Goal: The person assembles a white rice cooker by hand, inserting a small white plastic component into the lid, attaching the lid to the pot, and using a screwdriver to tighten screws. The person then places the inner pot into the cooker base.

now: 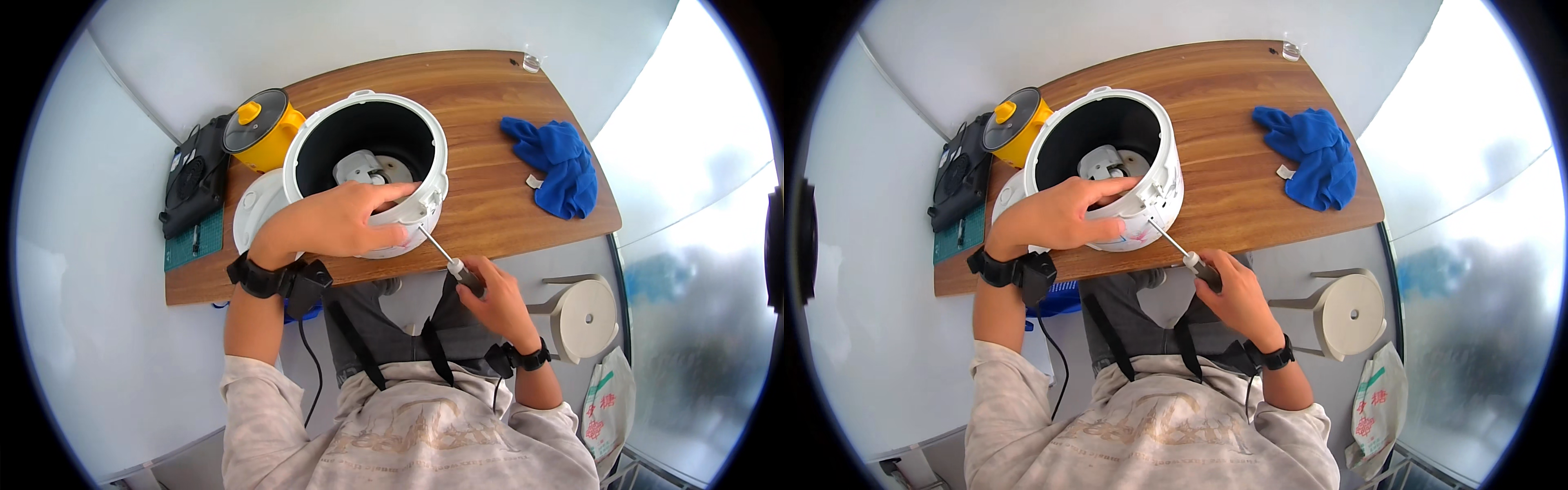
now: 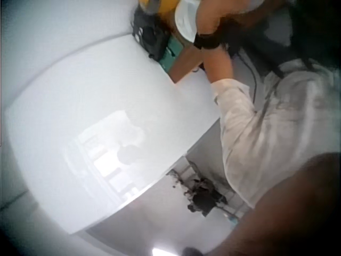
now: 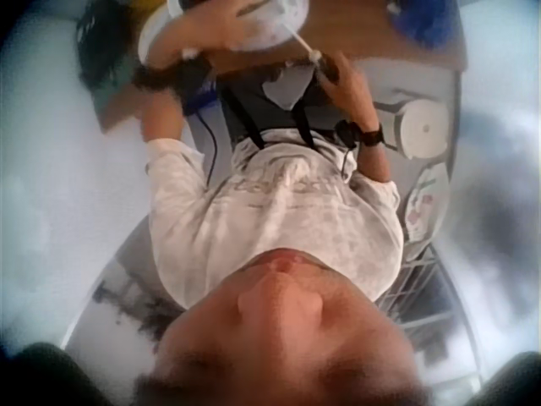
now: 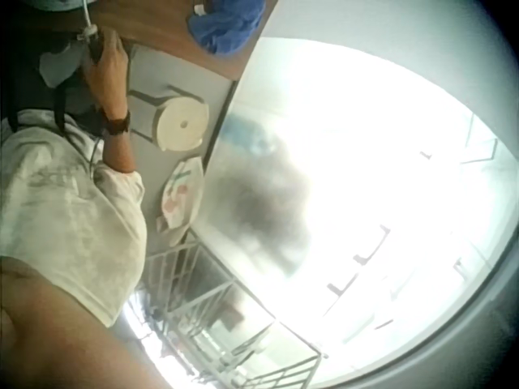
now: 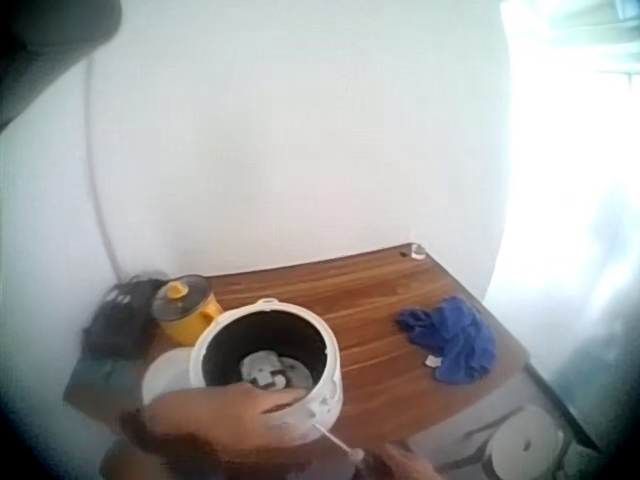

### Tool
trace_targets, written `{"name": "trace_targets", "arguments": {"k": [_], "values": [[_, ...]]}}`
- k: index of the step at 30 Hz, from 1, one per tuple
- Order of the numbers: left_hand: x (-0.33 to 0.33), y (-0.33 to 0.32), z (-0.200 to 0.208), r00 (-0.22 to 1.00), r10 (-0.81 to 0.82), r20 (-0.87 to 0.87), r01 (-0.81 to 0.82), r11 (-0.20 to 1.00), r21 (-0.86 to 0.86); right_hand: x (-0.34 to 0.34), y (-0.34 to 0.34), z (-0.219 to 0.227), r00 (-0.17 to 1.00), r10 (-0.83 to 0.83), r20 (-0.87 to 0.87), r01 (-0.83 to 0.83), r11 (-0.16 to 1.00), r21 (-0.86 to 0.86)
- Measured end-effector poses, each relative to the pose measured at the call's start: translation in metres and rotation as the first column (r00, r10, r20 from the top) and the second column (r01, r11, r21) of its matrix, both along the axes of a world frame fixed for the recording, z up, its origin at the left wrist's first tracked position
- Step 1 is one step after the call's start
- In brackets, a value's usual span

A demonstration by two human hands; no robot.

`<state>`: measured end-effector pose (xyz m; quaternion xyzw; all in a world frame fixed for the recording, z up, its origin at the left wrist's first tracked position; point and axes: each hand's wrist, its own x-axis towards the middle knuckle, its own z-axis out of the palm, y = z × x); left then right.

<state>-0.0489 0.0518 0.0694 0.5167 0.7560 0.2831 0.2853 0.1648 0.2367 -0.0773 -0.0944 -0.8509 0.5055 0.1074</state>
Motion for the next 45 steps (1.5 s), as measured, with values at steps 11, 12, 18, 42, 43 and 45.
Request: {"name": "trace_targets", "arguments": {"k": [11, 12, 18, 42, 43, 45], "values": [[-0.004, 0.000, 0.010, 0.999, -0.020, 0.046, 0.027, 0.988, -0.152, -0.019, -0.006, -0.017, 0.995, 0.048, -0.090, -0.052, 0.998, -0.042], [-0.004, 0.001, 0.012, 0.999, -0.011, 0.053, 0.021, 0.981, -0.192, -0.021, -0.006, -0.020, 0.994, 0.045, -0.099, -0.049, 0.998, -0.045], [0.002, 0.001, 0.012, 0.999, 0.030, 0.043, -0.022, 0.985, -0.169, -0.019, -0.011, -0.018, 0.999, 0.021, -0.038, -0.023, 0.998, -0.066], [0.002, -0.005, -0.001, 0.994, 0.107, -0.026, -0.107, 0.994, -0.003, -0.013, -0.016, -0.016, 0.998, 0.044, -0.039, -0.048, 0.992, -0.120], [0.002, -0.006, -0.002, 0.994, 0.105, -0.017, -0.105, 0.994, 0.001, -0.011, -0.016, -0.014, 0.998, 0.046, -0.033, -0.049, 0.992, -0.112], [0.001, -0.006, -0.003, 0.995, 0.100, 0.000, -0.100, 0.995, 0.012, -0.008, -0.017, -0.010, 0.999, 0.048, -0.020, -0.050, 0.994, -0.095]]}}
